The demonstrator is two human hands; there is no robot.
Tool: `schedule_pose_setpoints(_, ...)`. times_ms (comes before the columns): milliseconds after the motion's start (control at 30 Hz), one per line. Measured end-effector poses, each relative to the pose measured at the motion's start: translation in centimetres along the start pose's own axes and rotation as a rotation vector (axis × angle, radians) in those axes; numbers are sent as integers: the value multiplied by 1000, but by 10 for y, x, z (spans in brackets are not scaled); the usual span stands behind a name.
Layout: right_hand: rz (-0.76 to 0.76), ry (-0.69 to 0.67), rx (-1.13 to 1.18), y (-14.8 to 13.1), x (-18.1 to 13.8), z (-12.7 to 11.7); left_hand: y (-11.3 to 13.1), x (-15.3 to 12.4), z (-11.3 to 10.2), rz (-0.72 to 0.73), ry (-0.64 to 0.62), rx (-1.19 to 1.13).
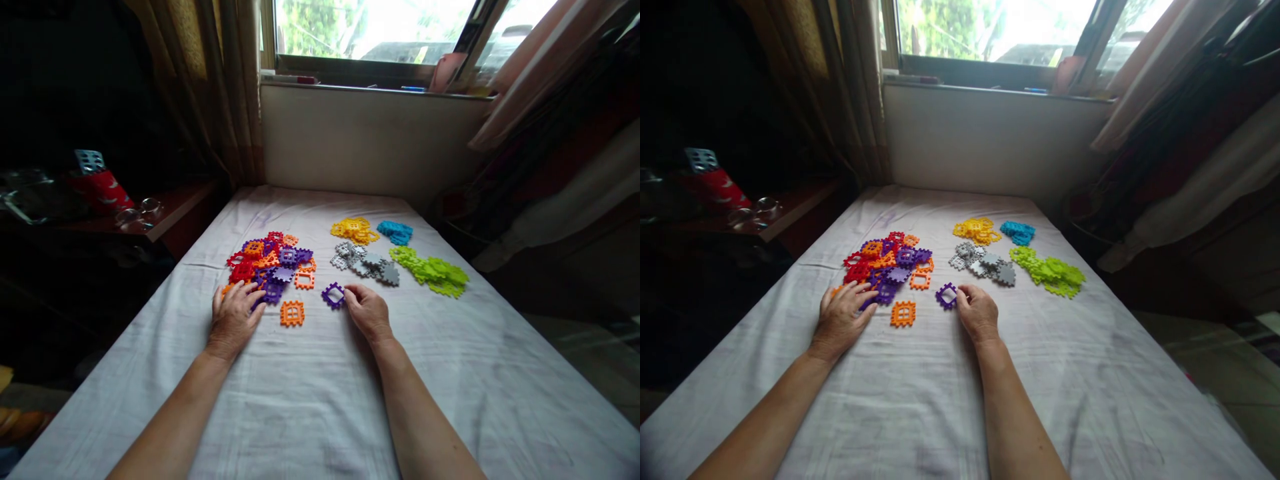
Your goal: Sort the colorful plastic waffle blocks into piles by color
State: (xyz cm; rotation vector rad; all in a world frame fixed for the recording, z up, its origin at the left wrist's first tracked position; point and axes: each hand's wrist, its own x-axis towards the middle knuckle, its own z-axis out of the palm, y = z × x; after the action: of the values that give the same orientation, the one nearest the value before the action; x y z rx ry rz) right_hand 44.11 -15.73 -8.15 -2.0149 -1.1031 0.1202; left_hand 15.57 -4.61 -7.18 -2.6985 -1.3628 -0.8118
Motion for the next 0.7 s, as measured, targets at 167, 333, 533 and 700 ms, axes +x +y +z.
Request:
schedule_pose_setpoints(167, -58, 34, -109, -2, -2, 3, 5, -1, -1, 92, 33, 10)
schedule_pose_setpoints(333, -114, 56, -77, -4, -5, 7, 1, -3, 2, 183, 62, -15)
schedule_pose_setpoints(533, -238, 34, 35, -22, -16, 9, 6, -2, 3, 348, 146, -105)
schedule_pose_setpoints(700, -196, -174, 222, -49, -36, 18, 26, -3, -1, 538, 208, -110)
